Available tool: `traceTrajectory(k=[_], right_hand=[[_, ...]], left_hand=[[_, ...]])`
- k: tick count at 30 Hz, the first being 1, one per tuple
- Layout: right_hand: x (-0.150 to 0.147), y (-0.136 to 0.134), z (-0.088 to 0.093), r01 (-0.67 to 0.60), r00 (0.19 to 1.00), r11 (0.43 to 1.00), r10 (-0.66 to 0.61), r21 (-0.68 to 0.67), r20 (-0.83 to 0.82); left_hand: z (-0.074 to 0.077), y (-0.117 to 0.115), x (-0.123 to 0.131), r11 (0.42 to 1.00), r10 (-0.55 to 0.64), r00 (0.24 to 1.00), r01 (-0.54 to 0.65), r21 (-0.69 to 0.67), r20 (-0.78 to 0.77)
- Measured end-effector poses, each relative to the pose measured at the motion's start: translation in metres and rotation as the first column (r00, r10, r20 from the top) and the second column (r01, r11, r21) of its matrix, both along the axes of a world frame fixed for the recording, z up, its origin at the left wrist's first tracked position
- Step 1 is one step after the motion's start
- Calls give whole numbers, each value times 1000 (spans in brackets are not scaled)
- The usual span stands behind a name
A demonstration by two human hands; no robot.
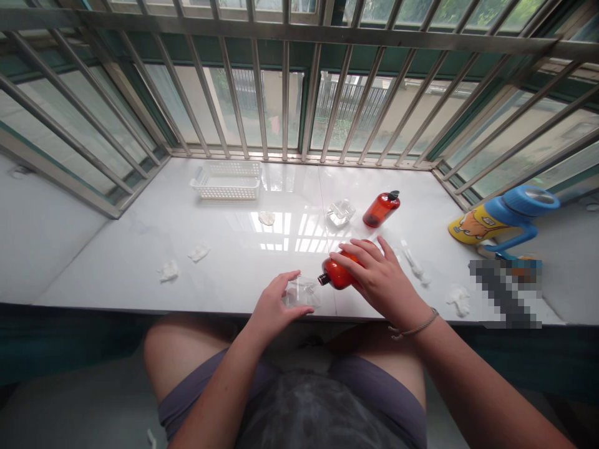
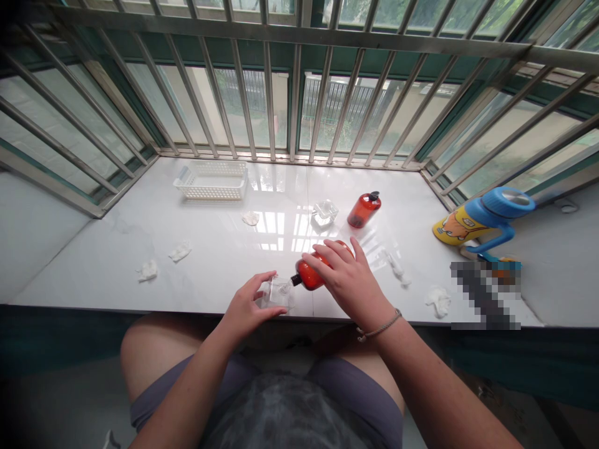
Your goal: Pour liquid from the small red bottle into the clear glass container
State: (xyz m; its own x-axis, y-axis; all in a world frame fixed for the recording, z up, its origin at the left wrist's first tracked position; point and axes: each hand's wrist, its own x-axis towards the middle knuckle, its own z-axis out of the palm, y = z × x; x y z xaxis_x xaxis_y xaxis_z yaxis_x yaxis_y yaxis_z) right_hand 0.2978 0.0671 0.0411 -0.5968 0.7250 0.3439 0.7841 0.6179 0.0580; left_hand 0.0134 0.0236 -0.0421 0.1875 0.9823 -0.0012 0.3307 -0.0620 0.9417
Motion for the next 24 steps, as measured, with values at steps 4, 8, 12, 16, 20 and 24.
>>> traceTrajectory(k=[4, 8, 12, 16, 20, 24], right_hand=[[1, 0, 2, 3, 1000, 1000, -3, -5, 3], [2, 1, 4, 2, 1000, 1000, -2, -10, 10], [3, 1, 5, 5, 1000, 1000, -5, -5, 11], [4, 2, 6, 0, 1000, 1000, 0, -1, 8], [5, 2, 8, -2, 1000, 1000, 2, 0, 9], [5, 1, 11, 0, 1000, 1000, 0, 5, 14]], left_hand=[[2, 0, 0, 1000, 4, 1000, -4, -7, 2], [3, 0, 0, 1000, -1, 1000, 1, 2, 3], [4, 1, 0, 1000, -3, 1000, 3, -4, 2], [4, 1, 0, 1000, -4, 1000, 4, -8, 5], [4, 1, 0, 1000, -4, 1000, 4, -10, 7], [3, 1, 0, 1000, -7, 1000, 7, -11, -1]])
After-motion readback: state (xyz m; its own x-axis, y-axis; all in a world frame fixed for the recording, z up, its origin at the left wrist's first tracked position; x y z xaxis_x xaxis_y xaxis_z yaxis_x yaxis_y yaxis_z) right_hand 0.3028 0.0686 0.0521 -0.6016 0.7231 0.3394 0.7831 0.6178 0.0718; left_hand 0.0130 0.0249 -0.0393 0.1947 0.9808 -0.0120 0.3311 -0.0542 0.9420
